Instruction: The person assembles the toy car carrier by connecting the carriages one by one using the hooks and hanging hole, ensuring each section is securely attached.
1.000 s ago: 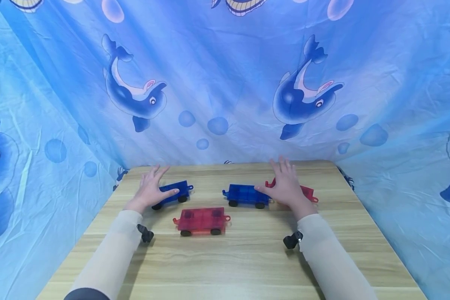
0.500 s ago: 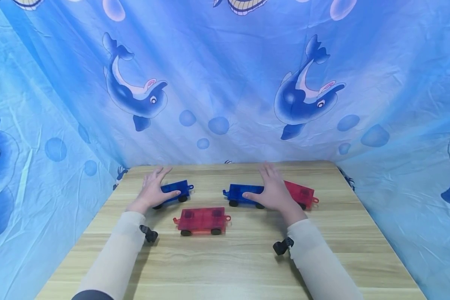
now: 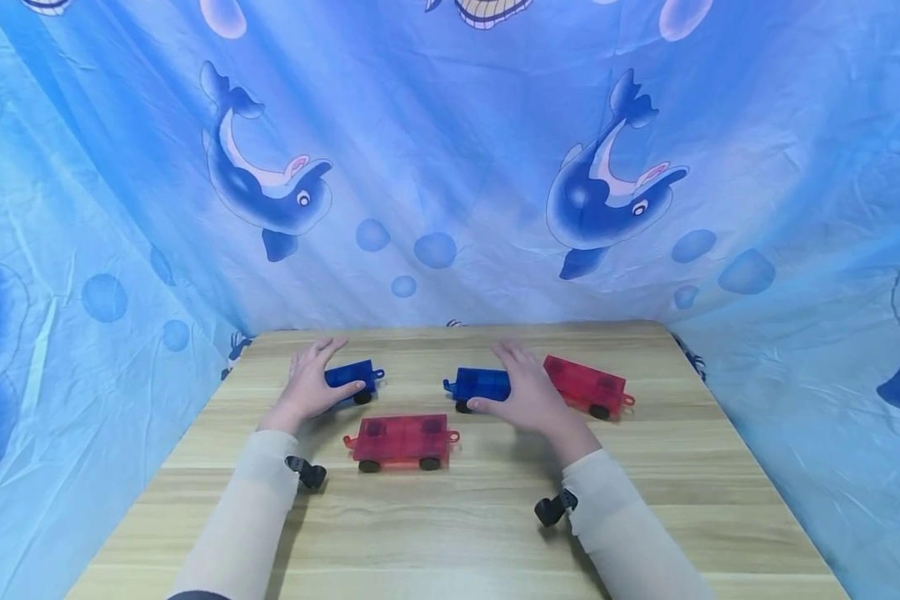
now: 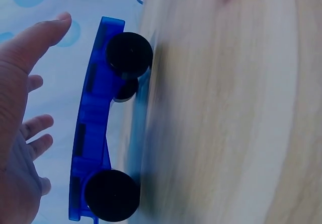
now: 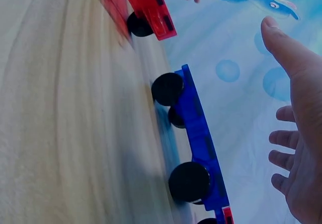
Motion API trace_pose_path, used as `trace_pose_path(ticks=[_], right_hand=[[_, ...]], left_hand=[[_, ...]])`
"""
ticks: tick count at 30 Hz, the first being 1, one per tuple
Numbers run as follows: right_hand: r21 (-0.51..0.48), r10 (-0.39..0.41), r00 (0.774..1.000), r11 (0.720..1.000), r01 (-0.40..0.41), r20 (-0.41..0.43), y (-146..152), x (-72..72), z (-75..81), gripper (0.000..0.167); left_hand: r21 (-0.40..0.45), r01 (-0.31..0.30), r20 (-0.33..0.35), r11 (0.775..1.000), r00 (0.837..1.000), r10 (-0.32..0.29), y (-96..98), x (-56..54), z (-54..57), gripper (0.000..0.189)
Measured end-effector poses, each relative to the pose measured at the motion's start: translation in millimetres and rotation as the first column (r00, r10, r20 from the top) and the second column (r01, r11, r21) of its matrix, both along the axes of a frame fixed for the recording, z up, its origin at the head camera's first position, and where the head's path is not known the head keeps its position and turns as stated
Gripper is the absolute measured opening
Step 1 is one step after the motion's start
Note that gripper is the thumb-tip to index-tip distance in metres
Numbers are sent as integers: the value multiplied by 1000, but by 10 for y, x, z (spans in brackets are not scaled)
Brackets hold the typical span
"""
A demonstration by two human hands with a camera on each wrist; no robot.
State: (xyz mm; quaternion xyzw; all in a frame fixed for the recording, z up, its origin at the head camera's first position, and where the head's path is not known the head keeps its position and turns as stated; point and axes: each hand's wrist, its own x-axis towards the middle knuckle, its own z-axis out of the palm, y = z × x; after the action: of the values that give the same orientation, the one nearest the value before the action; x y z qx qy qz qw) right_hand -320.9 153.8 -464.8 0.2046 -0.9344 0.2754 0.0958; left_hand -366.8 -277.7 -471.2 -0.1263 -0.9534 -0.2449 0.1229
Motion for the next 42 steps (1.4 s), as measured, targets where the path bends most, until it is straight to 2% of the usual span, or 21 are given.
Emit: trace_pose_path(ticks=[8, 14, 22, 29, 36, 42], right_hand=[[-28, 42, 999, 999, -41, 13, -108, 48, -33, 109], [-33, 86, 995, 996, -85, 41, -211, 101, -36, 102], [-37, 156, 986, 987, -154, 64, -326, 170, -40, 96], [-63, 197, 966, 980, -189, 167, -411, 246, -54, 92], [-74, 252, 947, 967, -242, 198, -513, 299, -85, 86], [-59, 254, 937, 967, -248, 239, -545, 339, -123, 89]], left_hand=[[27, 2, -13, 1000, 1000, -2, -1, 30, -73, 96], [45, -6, -10, 999, 1000, 6, 23, 54, -75, 93], [21, -2, -3, 1000, 1000, 2, 1, 35, -135, 90], [3, 6, 8, 1000, 1000, -6, -15, 23, -175, 88], [-17, 17, 39, 1000, 999, -16, -35, 47, -178, 85], [-49, 16, 80, 999, 997, -12, -60, 46, -186, 84]])
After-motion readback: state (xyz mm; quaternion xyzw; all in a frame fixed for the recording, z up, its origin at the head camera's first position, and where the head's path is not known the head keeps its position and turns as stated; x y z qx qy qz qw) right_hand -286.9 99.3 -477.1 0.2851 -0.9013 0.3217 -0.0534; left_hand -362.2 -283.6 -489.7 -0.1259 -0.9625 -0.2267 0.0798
